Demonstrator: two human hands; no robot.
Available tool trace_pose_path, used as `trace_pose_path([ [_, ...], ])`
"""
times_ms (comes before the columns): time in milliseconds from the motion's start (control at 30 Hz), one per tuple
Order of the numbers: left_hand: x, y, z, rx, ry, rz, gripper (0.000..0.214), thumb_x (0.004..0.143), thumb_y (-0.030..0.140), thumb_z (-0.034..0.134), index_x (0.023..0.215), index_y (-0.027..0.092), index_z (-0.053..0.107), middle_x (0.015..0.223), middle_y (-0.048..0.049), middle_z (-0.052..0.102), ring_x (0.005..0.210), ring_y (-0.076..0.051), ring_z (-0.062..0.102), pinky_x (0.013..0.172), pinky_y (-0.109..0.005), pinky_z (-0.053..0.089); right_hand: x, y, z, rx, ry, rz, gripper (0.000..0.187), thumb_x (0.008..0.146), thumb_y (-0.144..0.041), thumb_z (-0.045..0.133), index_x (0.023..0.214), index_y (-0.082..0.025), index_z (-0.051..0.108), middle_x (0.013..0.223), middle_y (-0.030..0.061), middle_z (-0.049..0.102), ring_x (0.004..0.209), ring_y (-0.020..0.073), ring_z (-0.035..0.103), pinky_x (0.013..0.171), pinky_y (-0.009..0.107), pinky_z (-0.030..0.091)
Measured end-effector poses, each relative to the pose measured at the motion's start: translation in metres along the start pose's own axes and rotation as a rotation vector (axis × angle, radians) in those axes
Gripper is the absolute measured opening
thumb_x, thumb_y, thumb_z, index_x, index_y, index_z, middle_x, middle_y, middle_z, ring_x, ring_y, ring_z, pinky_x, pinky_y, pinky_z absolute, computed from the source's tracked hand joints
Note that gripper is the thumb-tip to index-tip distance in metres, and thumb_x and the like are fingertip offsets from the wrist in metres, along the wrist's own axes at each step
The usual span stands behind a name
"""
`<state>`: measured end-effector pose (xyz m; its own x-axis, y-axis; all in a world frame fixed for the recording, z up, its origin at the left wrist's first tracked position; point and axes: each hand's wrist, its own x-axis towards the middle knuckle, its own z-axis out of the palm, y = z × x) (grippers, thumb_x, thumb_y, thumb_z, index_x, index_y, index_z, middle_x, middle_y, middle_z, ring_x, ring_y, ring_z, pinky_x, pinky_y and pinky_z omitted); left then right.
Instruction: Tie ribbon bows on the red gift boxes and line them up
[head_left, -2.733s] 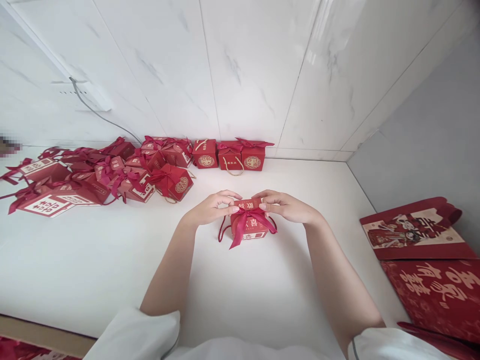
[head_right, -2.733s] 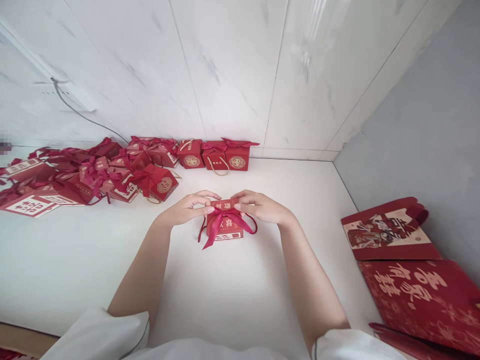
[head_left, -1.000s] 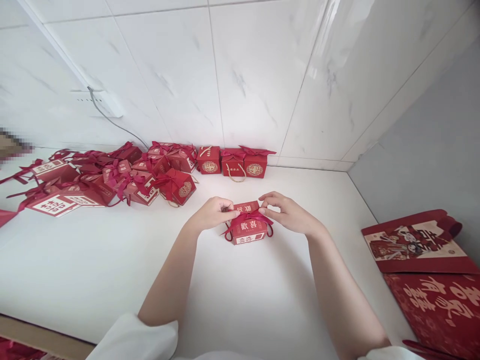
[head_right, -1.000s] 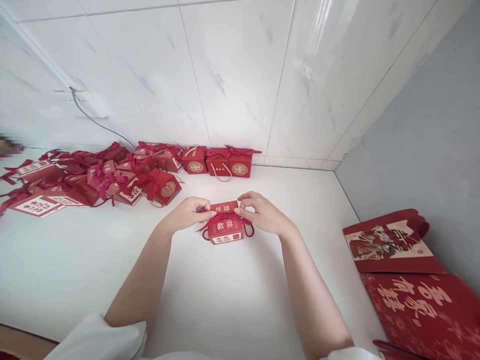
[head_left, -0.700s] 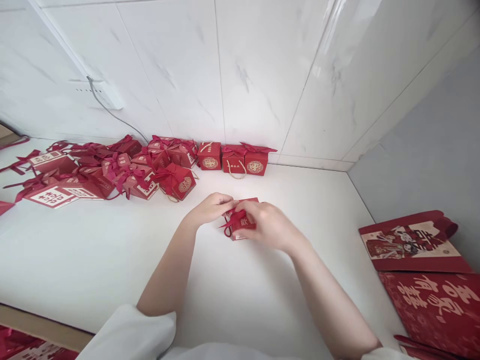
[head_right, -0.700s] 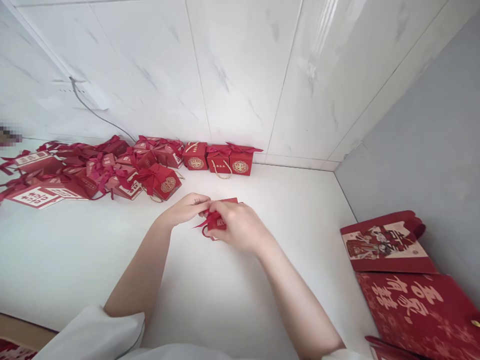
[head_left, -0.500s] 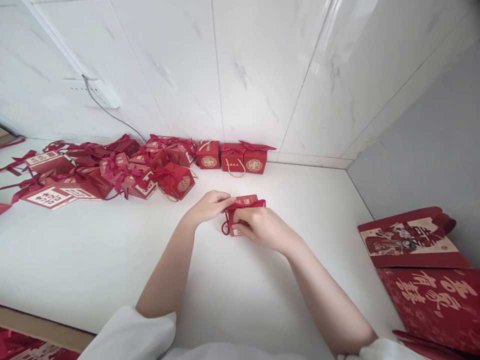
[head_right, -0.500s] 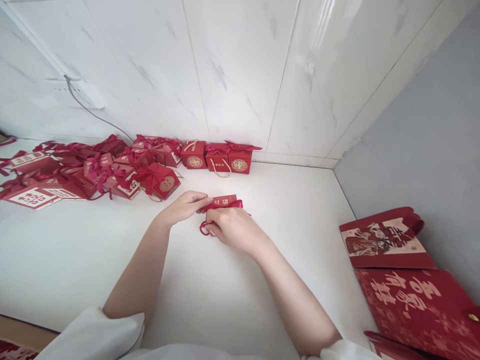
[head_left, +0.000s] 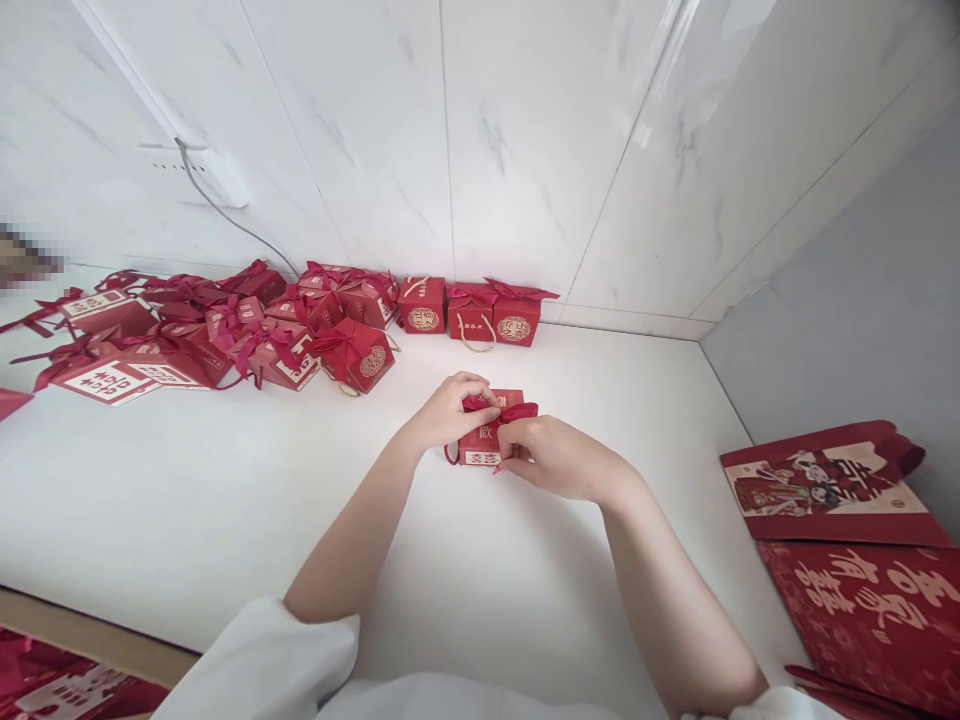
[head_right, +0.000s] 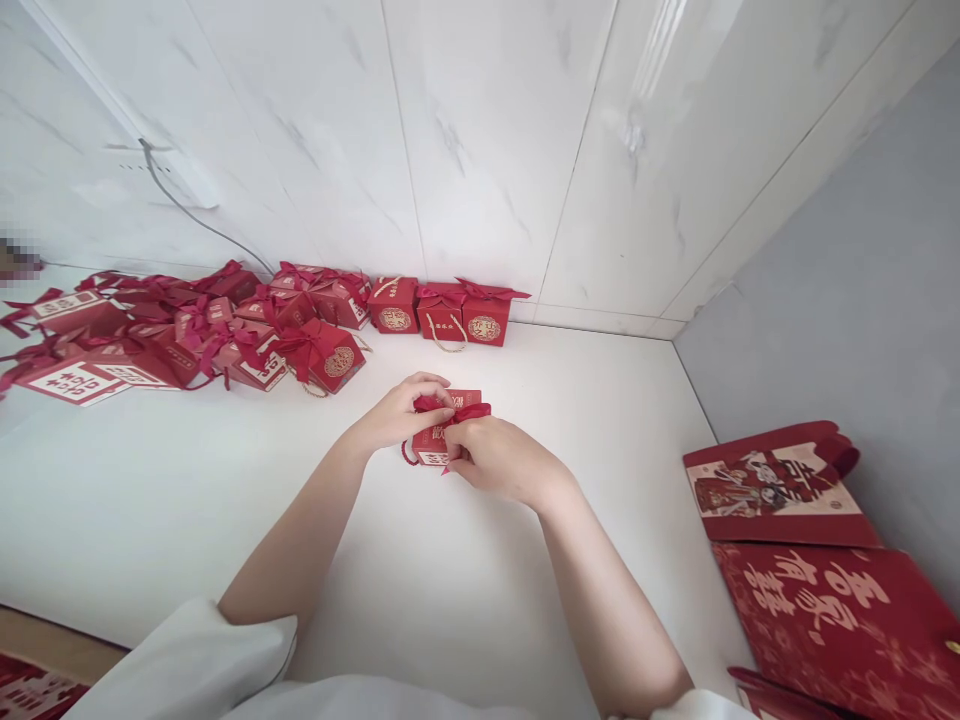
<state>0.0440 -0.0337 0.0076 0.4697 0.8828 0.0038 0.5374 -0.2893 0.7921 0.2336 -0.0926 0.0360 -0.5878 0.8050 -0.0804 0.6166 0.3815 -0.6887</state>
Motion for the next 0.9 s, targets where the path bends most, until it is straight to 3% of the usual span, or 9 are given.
trace_pose_path([
  [167,0.003,-0.002,0.005,-0.142,0.010,-0.075,0.027,0.082,0.045,0.057,0.080,0.019,0.067,0.110,-0.0065,0.058,0.102,-0.021,0.057,0.096,-0.037,0.043,-0.004,-0.014,0.006,-0.099,0.039,0.163,0.016,0.087,-0.017,0.043,0.073,-0.020,0.051,0.072,0.0021,0.061,0.057,0.0127,0.049,0.050,0.025,0.029],
  [300,0.000,0.001,0.003,-0.110,-0.064,-0.034,0.026,0.076,0.044,0.064,0.071,0.019,0.064,0.107,-0.0053,0.060,0.099,-0.020,0.057,0.095,-0.036,0.043,-0.006,-0.024,0.010,-0.089,-0.042,0.164,0.019,0.091,-0.021,0.041,0.074,-0.020,0.051,0.074,0.0021,0.062,0.058,0.0140,0.051,0.050,0.025,0.030],
  [533,-0.005,-0.003,-0.014,-0.135,-0.148,-0.037,0.020,0.075,0.033,0.064,0.089,0.019,0.063,0.104,-0.0053,0.062,0.097,-0.020,0.058,0.085,-0.033,0.047,-0.006,-0.014,0.009,-0.138,-0.082,0.088,0.020,0.091,-0.019,0.042,0.074,-0.019,0.053,0.078,0.0044,0.063,0.065,0.0164,0.054,0.054,0.026,0.033],
  [767,-0.001,-0.006,-0.012,-0.255,-0.146,-0.109,0.029,0.084,0.040,0.050,0.088,0.017,0.066,0.100,-0.0060,0.065,0.093,-0.020,0.060,0.083,-0.033,0.048,-0.001,-0.020,0.007,-0.081,0.065,0.158,0.024,0.092,-0.034,0.043,0.074,-0.021,0.051,0.073,0.0021,0.063,0.061,0.0159,0.054,0.053,0.026,0.032],
  [900,-0.003,-0.004,-0.011,-0.169,-0.116,-0.085,0.023,0.079,0.039,0.059,0.087,0.019,0.066,0.104,-0.0063,0.063,0.095,-0.021,0.060,0.084,-0.034,0.049,0.001,-0.027,0.004,-0.091,0.212,0.294,0.012,0.091,-0.026,0.043,0.101,-0.022,0.048,0.074,0.0028,0.064,0.059,0.0176,0.056,0.051,0.025,0.030],
])
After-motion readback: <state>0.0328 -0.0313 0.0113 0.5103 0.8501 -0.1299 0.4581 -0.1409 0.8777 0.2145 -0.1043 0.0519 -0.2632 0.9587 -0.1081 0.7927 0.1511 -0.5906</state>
